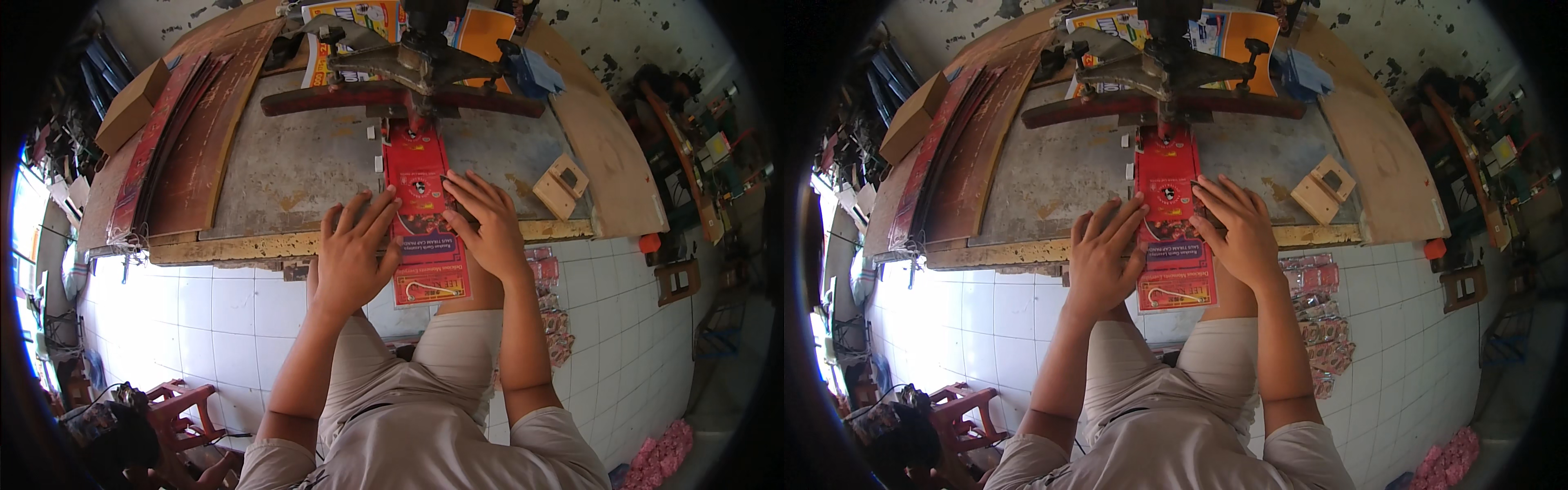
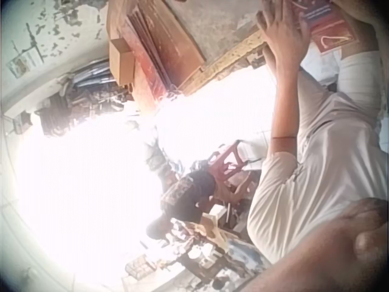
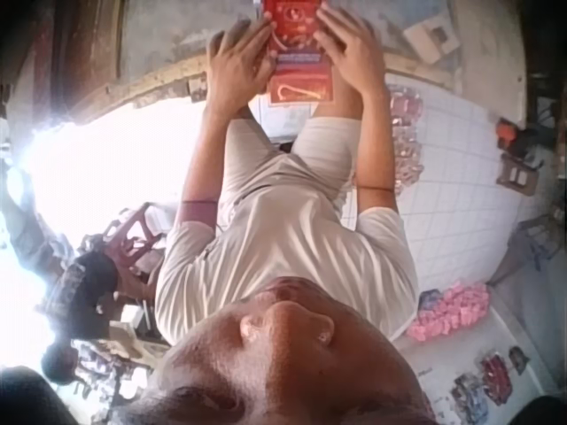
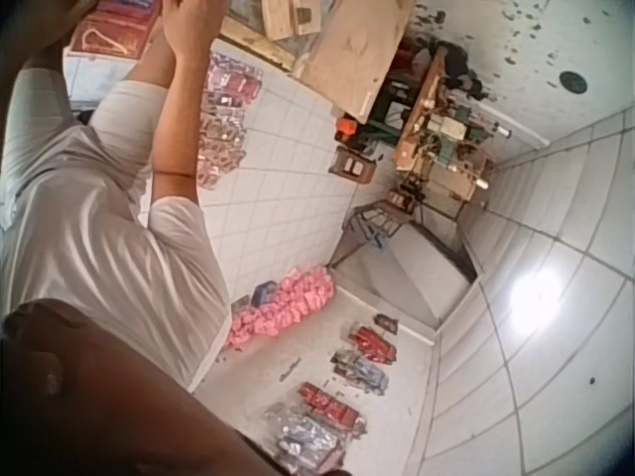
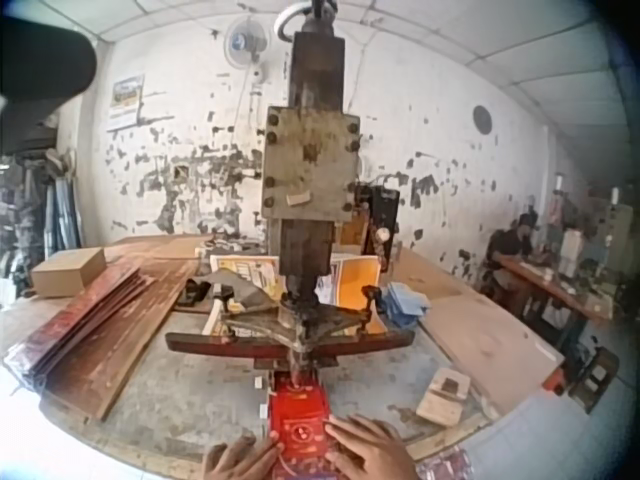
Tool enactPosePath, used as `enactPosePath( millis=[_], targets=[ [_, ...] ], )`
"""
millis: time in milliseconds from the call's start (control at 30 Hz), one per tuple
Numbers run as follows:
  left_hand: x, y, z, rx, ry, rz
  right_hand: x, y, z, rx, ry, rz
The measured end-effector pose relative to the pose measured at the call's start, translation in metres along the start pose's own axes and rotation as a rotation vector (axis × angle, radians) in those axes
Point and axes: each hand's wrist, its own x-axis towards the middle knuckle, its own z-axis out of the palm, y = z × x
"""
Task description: The person positions a printed cardboard sheet under a manual press, applies pressure using a wooden block, and then moves the sheet to clear the workspace.
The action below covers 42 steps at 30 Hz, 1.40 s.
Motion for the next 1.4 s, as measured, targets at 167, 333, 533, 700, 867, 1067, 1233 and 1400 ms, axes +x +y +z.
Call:
enactPosePath(
  millis=[167,333,533,700,867,1067,1233,1400],
  targets=[
    [0.0009,0.0007,-0.0008,-0.001,0.002,0.005,0.0006,-0.0012,-0.0013,-0.003,-0.004,0.001],
    [-0.0003,-0.0004,0.0001,0.006,0.009,0.008,0.0,0.0002,0.0,0.007,-0.006,0.001],
    [0.0006,0.0004,0.0001,0.005,0.005,0.012,-0.0009,0.0014,0.0007,0.008,-0.014,0.017],
    [0.0003,-0.0002,-0.0006,0.015,0.002,0.011,-0.0003,-0.0001,-0.0001,0.003,-0.021,0.018],
    [-0.0004,-0.0008,0.0002,0.016,-0.001,0.011,-0.0005,-0.0007,-0.0005,0.006,-0.02,0.018],
    [-0.0008,-0.0002,0.0013,0.018,-0.005,0.011,-0.0022,0.0015,0.0003,0.005,-0.018,0.019],
    [-0.0011,0.0003,0.0008,0.023,0.001,0.011,-0.0015,0.0002,-0.0011,0.005,-0.02,0.023],
    [-0.0031,-0.0017,-0.0076,-0.151,0.017,0.028,-0.0011,0.0012,-0.001,0.002,-0.015,0.027]
  ],
)
